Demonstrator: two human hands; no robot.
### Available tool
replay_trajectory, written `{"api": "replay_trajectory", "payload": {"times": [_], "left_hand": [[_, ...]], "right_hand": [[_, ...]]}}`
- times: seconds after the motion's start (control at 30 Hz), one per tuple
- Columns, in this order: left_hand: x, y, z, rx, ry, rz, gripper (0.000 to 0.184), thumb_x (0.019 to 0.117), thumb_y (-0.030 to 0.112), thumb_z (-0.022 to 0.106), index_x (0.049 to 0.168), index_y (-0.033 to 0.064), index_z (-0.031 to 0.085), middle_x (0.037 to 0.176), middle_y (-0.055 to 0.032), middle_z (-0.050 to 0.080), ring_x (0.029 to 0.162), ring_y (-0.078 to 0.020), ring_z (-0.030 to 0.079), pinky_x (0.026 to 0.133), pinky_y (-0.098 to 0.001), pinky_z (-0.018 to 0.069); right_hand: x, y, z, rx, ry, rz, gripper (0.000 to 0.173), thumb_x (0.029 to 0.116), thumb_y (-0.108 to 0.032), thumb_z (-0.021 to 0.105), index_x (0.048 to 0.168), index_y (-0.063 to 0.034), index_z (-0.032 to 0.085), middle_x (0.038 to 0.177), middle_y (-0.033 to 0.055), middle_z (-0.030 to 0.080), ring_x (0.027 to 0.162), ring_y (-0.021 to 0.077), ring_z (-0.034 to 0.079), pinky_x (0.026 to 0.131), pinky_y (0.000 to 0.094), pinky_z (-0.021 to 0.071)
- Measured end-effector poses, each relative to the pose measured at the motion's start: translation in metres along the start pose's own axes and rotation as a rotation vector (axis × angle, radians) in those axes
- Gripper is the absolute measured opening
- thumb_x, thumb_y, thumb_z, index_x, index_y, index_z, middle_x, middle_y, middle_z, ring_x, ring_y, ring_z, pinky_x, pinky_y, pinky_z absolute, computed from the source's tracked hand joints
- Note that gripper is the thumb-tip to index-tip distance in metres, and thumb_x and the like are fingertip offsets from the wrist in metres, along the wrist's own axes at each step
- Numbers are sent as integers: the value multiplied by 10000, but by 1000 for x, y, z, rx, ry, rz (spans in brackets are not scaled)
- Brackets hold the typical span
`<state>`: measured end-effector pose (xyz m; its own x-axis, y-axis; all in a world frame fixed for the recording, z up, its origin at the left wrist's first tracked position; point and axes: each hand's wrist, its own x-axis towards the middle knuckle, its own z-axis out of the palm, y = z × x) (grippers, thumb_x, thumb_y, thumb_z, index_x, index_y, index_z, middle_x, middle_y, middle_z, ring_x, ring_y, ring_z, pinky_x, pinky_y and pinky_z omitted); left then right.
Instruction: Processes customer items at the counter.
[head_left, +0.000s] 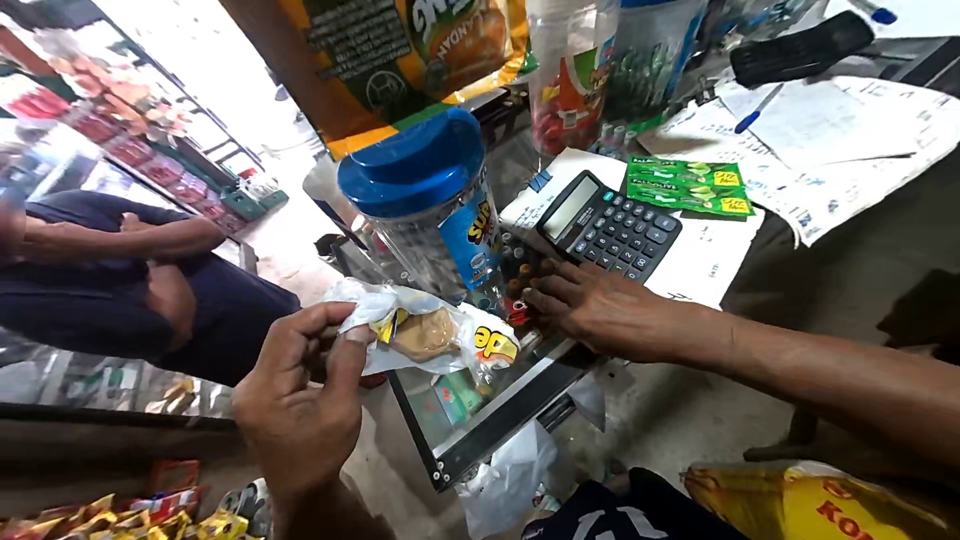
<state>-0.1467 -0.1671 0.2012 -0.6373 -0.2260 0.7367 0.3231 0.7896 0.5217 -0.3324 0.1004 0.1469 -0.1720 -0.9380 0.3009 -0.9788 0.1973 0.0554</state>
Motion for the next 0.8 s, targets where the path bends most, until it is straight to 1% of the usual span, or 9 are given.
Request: {"api": "replay_trajectory", "payload": {"times": [0.1,0.23,0.3,0.37,0.47,0.57,0.67,0.73,0.8], "left_hand": [[6,4,1,24,23,-7,186,969,110,605,1106,-13,629,882,68,685,752,34,647,684,-149,564],[11,9,1,48,54,-18,149,970,83,603,1103,18,617,847,96,668,712,43,636,659,-146,562],[12,10,2,55,58,-34,153,973,91,612,1112,27,625,843,93,675,700,39,638,639,-146,560],[14,10,3,51,58,-42,158,970,98,614,1112,28,630,841,77,677,684,32,631,612,-148,551],[17,11,2,29,59,-60,160,969,99,618,1117,37,624,846,66,681,682,14,639,600,-164,556],[21,13,1,58,46,-43,140,977,109,614,1098,41,635,864,56,689,695,12,645,609,-165,561],[25,10,0,51,20,27,137,960,89,622,1075,22,655,910,35,687,755,-1,653,679,-183,573],[25,8,-1,49,11,46,138,947,85,628,1066,25,664,916,38,691,757,2,650,681,-182,570],[25,7,-1,46,16,51,132,941,79,635,1053,21,676,903,32,692,745,2,646,671,-179,568]], "right_hand": [[-1,-3,5,-61,57,-5,340,947,-49,602,1277,24,644,1132,213,682,1080,395,657,833,480,559],[-2,-1,13,-41,122,16,381,893,-42,668,1266,34,645,1091,216,693,1015,392,674,852,491,553],[-4,1,10,20,178,44,401,884,-42,655,1278,33,649,1060,216,688,978,394,672,841,507,551],[-6,-2,2,107,268,101,402,905,-76,609,1291,22,661,1082,215,693,997,389,681,881,515,562],[2,-22,-19,218,447,130,377,946,-131,572,1279,7,682,1073,171,702,979,309,688,849,430,585],[31,-64,-37,316,470,80,320,975,-133,589,1265,-42,691,1110,128,718,976,253,712,777,403,608],[76,-93,-38,305,395,109,242,982,-122,597,1198,-60,687,958,108,696,795,256,706,588,392,574],[101,-99,-36,297,343,166,191,948,-103,645,1120,-22,659,874,129,667,727,294,687,542,410,544],[119,-103,-29,233,389,168,133,955,-130,639,1027,-19,648,801,124,649,698,298,678,534,403,533]]}}
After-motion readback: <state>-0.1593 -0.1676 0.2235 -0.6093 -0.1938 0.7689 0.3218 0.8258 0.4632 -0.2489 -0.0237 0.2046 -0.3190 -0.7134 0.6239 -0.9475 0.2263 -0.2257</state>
